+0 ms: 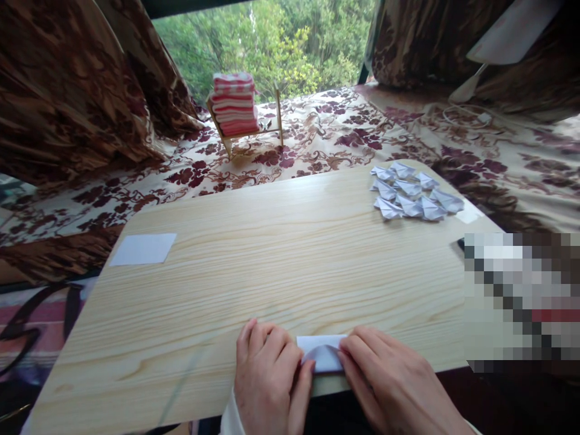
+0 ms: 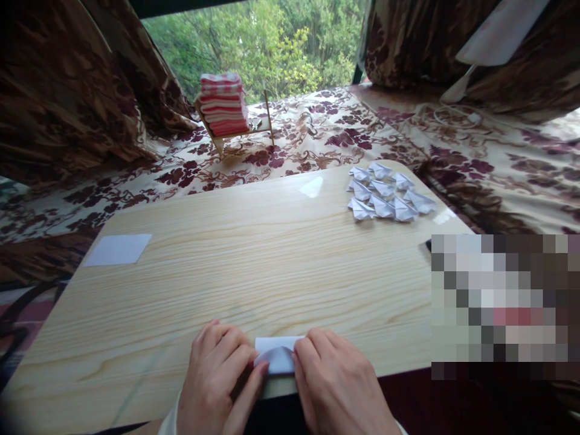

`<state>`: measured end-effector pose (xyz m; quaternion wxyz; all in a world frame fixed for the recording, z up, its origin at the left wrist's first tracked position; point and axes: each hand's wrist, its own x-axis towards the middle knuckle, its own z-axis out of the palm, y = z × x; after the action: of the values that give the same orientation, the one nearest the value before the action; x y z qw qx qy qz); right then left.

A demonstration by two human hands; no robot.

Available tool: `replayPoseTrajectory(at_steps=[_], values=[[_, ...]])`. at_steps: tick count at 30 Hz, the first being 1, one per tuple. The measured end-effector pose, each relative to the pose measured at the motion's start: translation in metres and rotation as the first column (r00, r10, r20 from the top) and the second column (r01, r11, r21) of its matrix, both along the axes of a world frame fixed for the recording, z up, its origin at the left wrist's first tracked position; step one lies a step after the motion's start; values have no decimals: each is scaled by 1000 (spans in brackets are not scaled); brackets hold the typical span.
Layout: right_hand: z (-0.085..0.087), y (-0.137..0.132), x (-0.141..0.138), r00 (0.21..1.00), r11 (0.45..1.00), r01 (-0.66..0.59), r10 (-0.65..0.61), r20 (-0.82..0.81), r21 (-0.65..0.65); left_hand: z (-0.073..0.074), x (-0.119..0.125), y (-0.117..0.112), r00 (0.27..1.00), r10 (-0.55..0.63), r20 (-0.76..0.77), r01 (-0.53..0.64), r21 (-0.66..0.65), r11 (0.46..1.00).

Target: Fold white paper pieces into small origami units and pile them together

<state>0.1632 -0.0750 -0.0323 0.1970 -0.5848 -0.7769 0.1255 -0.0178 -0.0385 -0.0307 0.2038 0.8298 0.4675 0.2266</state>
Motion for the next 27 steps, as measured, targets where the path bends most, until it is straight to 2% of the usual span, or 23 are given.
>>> replayPoseTrajectory(at_steps=[5,16,22,27], values=[[1,2,1,1000,1000,-12,12,21,-10,1,0,0,995,27,98,-22,-50,999],[3,5,-1,995,1000,-29,28,99,8,0,5,2,997,45,55,-45,-2,999],[2,5,0,991,998,-40,46,125,-44,1,1,3,997,32,74,-30,-38,999],[4,8,-2,990,999,-27,30,137,-28,3,0,5,998,21,62,-18,-59,998]])
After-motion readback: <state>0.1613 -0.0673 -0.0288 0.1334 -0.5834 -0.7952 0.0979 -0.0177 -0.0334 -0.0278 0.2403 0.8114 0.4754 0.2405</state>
